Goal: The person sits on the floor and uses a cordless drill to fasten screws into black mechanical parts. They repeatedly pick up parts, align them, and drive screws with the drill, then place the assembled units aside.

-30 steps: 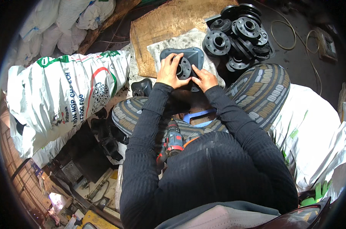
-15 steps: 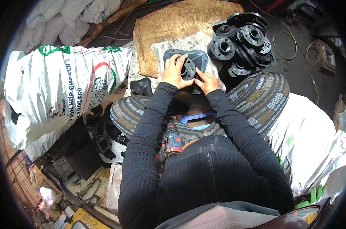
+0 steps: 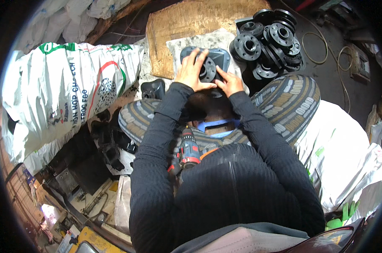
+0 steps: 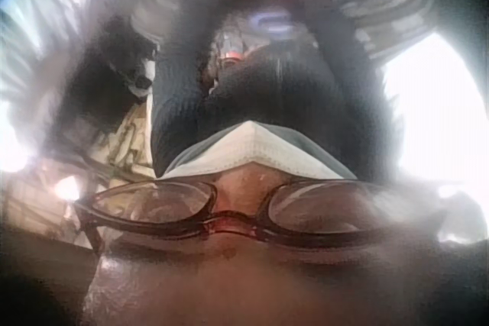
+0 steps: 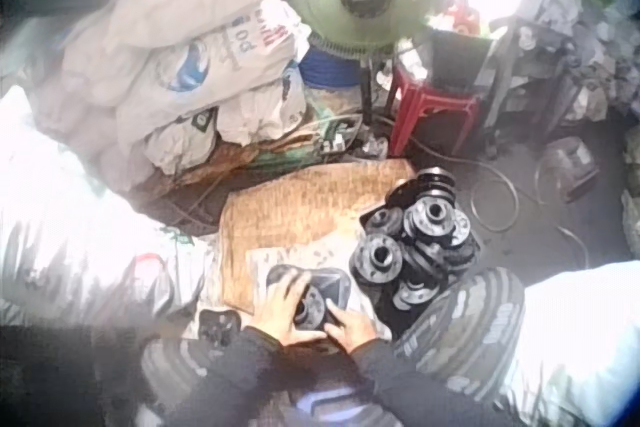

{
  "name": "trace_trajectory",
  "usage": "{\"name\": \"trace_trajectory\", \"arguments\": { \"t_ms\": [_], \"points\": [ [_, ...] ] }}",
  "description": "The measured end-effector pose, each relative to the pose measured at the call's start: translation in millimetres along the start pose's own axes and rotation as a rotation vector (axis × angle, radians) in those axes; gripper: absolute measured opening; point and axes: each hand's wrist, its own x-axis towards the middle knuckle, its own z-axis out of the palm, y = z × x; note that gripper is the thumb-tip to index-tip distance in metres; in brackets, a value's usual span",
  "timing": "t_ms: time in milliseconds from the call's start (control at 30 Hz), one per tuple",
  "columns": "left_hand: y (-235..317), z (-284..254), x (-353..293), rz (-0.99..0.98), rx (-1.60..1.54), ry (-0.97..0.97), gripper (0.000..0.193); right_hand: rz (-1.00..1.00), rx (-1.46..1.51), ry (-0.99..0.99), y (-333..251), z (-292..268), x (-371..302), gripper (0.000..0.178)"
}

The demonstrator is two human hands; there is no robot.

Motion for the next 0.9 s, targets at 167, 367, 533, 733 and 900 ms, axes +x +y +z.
{"name": "trace_trajectory", "arguments": {
  "t_ms": [167,367,533,733,900],
  "points": [
    [30,-107,-77,-0.073,-0.037,-0.085,0.07,0.682,1.199,0.071,5,-23,10,0.046],
    [120,-112,-235,-0.388,0.015,-0.501,0.067,0.619,1.745,-0.114,-40,-63,-14,0.05],
    [125,-63,-238,-0.698,-0.006,-0.21,0.058,0.5,1.992,-0.299,-49,-62,-20,0.041],
    [126,-115,-206,-0.635,-0.455,0.127,0.025,0.57,1.867,-0.464,-65,-64,-28,0.036],
    [123,-142,-156,-0.653,-0.628,-0.054,0.018,0.641,1.72,-0.584,-67,-60,-30,0.029]
  ]
}}
